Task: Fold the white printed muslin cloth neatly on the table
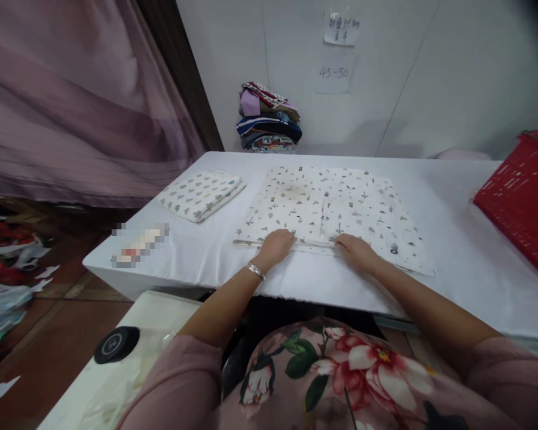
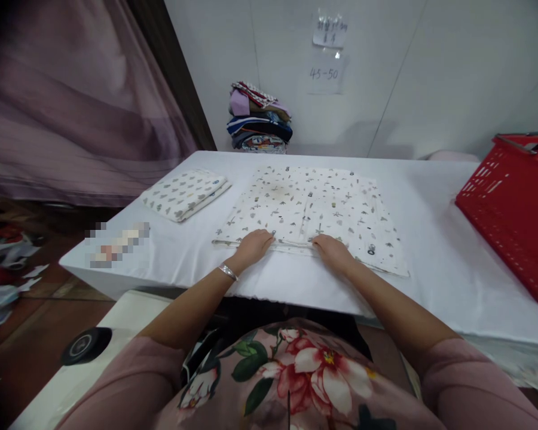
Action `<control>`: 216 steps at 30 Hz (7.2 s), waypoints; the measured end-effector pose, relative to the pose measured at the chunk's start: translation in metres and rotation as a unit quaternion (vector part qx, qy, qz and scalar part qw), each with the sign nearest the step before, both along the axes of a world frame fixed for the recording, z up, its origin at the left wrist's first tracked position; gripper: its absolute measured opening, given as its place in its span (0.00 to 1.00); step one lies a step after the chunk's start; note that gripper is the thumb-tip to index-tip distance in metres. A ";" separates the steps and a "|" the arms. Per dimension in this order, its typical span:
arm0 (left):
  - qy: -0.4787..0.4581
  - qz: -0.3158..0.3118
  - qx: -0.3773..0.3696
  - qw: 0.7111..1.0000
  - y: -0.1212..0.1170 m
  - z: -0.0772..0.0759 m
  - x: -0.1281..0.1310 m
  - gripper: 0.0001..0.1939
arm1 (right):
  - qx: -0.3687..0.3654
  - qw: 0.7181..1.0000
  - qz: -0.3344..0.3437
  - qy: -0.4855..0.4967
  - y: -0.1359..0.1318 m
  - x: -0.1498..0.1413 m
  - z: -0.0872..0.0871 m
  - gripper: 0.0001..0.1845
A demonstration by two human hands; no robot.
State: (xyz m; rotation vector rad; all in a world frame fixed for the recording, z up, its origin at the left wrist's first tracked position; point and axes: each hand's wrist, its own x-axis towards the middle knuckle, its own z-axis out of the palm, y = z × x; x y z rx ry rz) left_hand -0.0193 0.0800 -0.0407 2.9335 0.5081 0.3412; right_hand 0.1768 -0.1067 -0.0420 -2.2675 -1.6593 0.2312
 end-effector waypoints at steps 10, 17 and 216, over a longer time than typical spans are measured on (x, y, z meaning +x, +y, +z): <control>-0.028 0.002 -0.015 0.999 0.005 -0.002 0.003 0.14 | 0.046 0.999 0.009 -0.008 -0.001 0.002 -0.002 0.16; -0.063 -0.018 0.118 0.991 0.007 0.002 0.003 0.11 | 0.150 0.970 0.093 -0.168 -0.006 0.009 -0.003 0.16; -0.011 -0.009 -0.103 0.995 0.083 0.020 -0.077 0.16 | 0.128 0.990 -0.006 -0.055 -0.060 0.060 0.025 0.17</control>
